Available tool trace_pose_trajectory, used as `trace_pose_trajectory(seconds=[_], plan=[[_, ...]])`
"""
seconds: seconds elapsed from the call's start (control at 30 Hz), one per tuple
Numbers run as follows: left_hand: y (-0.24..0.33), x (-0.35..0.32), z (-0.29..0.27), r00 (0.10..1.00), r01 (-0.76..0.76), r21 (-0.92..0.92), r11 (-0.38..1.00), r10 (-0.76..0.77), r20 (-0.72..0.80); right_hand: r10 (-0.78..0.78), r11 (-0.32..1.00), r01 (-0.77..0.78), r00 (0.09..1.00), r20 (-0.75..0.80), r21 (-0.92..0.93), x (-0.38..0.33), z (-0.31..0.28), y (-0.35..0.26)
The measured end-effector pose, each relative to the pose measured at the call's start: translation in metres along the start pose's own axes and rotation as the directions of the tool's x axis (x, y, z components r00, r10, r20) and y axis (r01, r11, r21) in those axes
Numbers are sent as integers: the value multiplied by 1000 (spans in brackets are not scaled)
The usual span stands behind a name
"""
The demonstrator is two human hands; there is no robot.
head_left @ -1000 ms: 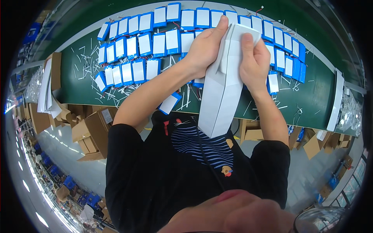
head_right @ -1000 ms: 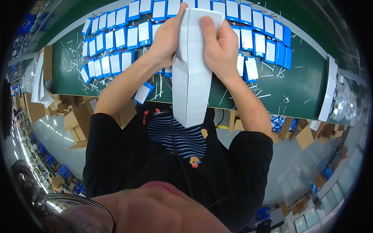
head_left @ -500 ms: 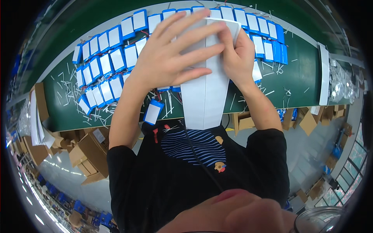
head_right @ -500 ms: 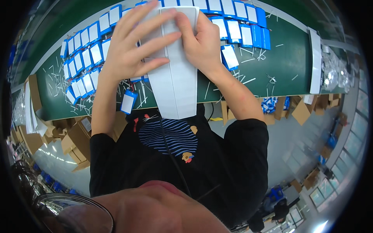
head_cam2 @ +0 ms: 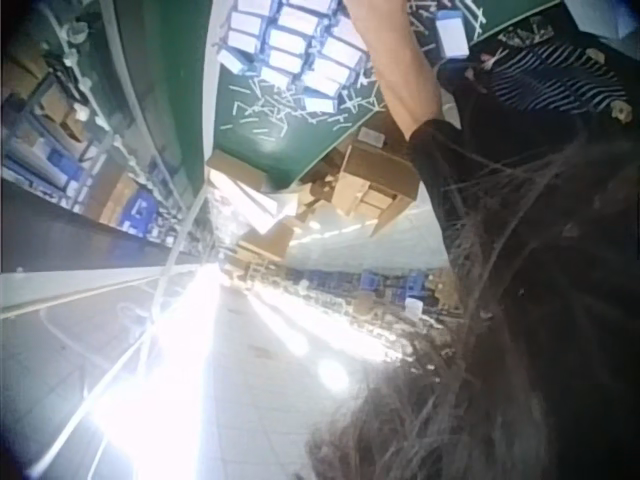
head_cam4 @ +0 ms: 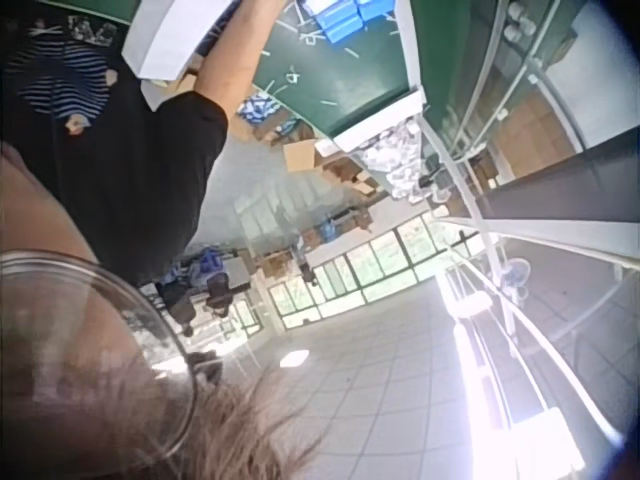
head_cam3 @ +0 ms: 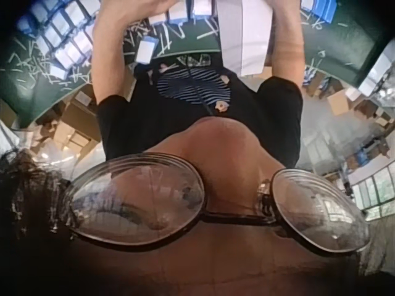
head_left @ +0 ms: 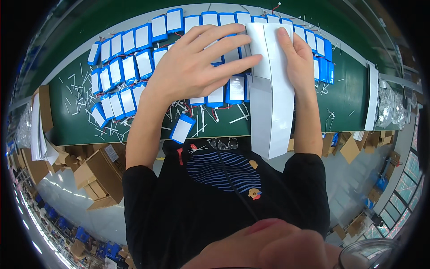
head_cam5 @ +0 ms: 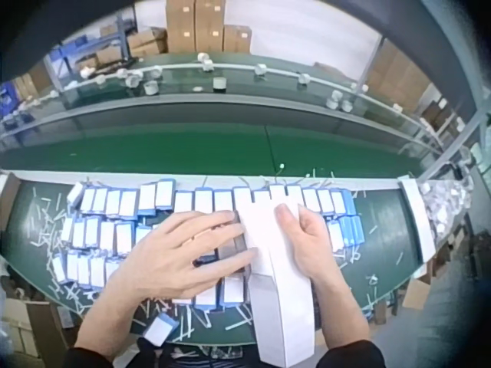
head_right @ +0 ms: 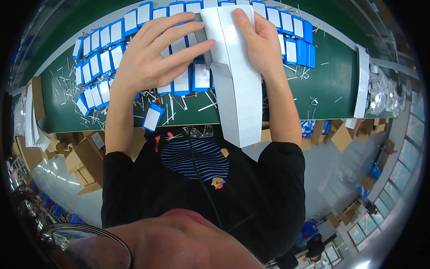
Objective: Arrange blue electronic components on the workbench and place them into cardboard boxes.
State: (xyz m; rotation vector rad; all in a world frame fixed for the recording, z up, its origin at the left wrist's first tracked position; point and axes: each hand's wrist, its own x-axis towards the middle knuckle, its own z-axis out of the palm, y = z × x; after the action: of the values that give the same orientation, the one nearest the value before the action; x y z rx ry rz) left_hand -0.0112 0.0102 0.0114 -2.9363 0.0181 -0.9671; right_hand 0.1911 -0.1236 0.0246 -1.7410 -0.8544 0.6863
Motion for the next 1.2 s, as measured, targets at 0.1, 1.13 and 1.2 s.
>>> trace_pose_trajectory(seconds=[0.1,1.13,1.2], plan=[[1,1,0,1000,0,-9,1000,0,-17,-11,1000,11,1000,-12,-10,0,0,0],[4,6,18,770,222,-973,57,-622,139,-387,543,-238,780,-492,-805,80,-397,86],[5,10,17,738,216,-959,-182,-614,282,-567,131,-261,771,-288,-956,91,-423,111]])
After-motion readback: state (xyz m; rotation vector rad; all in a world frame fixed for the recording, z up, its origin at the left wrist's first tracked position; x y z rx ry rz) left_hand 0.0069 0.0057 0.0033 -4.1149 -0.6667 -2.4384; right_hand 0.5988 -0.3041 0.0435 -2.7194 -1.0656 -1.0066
